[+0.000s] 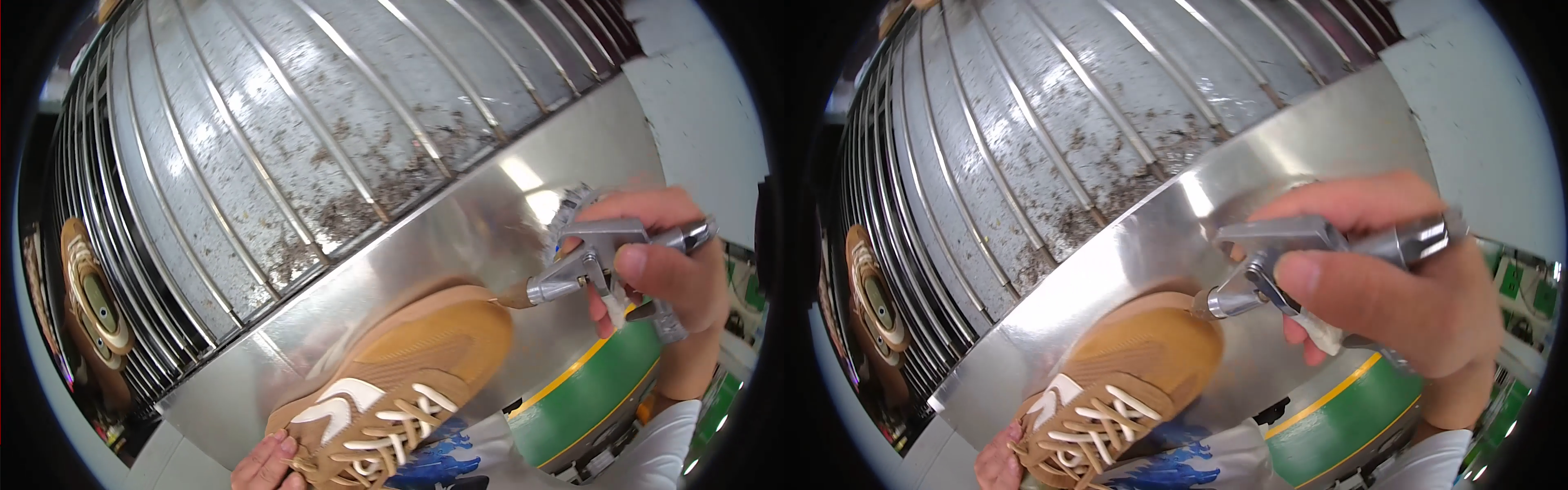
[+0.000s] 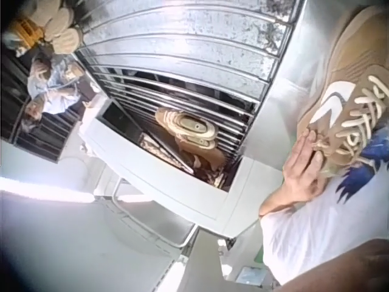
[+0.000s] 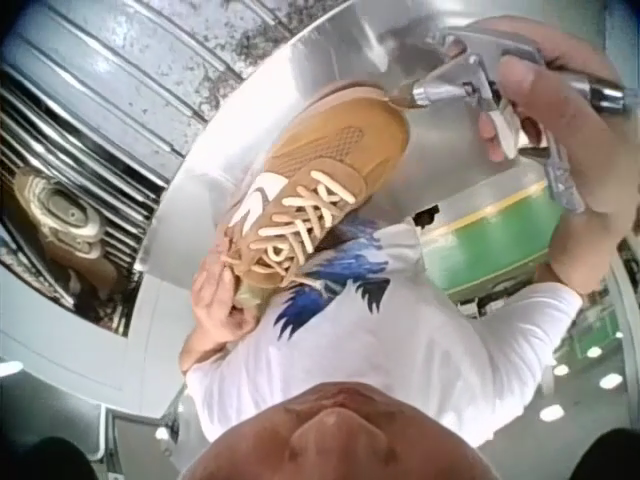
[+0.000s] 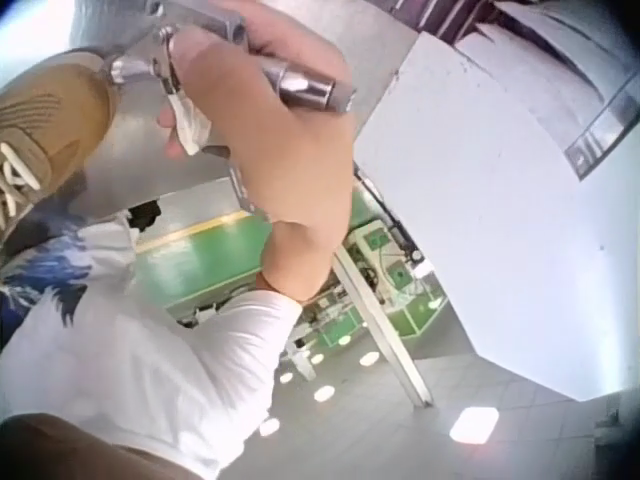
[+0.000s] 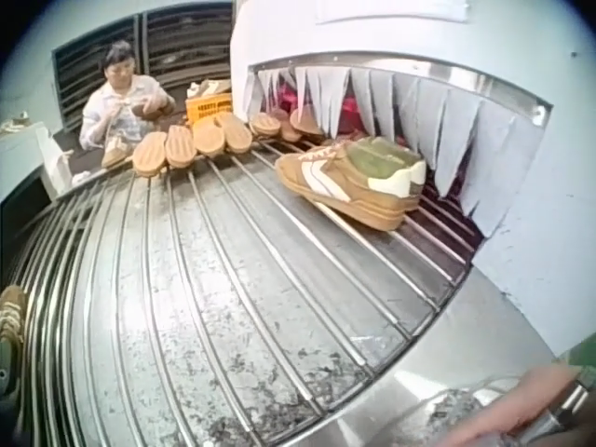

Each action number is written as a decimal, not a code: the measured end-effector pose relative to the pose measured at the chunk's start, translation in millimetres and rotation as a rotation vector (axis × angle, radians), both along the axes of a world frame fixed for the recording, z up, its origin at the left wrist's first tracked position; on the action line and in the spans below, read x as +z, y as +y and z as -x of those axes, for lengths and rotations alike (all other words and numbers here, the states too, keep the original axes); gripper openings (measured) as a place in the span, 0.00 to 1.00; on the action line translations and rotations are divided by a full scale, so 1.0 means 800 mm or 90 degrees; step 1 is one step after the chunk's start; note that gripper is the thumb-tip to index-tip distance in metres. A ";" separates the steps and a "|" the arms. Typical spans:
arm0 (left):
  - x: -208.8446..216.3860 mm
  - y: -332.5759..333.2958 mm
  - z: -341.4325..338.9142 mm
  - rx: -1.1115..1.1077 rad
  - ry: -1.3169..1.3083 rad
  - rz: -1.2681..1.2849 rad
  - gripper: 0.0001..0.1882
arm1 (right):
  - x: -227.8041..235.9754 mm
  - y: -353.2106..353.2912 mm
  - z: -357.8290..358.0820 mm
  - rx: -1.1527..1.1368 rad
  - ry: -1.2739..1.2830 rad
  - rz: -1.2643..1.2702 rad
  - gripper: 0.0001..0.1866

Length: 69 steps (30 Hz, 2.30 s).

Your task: Using a spray gun to apply a substance to the edges and soles of shoes as they move along a conveyor belt.

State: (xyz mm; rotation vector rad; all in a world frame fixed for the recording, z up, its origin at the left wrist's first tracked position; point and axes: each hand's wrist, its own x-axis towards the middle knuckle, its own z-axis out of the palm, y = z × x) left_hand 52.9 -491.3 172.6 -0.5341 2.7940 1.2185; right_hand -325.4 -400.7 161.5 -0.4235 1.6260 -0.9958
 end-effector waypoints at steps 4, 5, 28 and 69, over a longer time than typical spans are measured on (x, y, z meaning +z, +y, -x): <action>-0.004 0.006 -0.012 0.017 -0.036 0.045 0.34 | -0.025 0.083 -0.052 -0.182 0.031 0.112 0.22; -0.002 0.007 -0.011 0.035 -0.055 0.061 0.35 | -0.035 0.103 -0.071 -0.250 0.067 0.163 0.28; -0.017 -0.052 0.233 0.446 0.426 -0.637 0.25 | -0.134 0.145 -0.155 -0.401 0.134 0.537 0.34; -0.039 0.086 0.014 0.548 0.253 -0.835 0.46 | -0.014 0.106 -0.158 -0.210 -0.084 0.428 0.28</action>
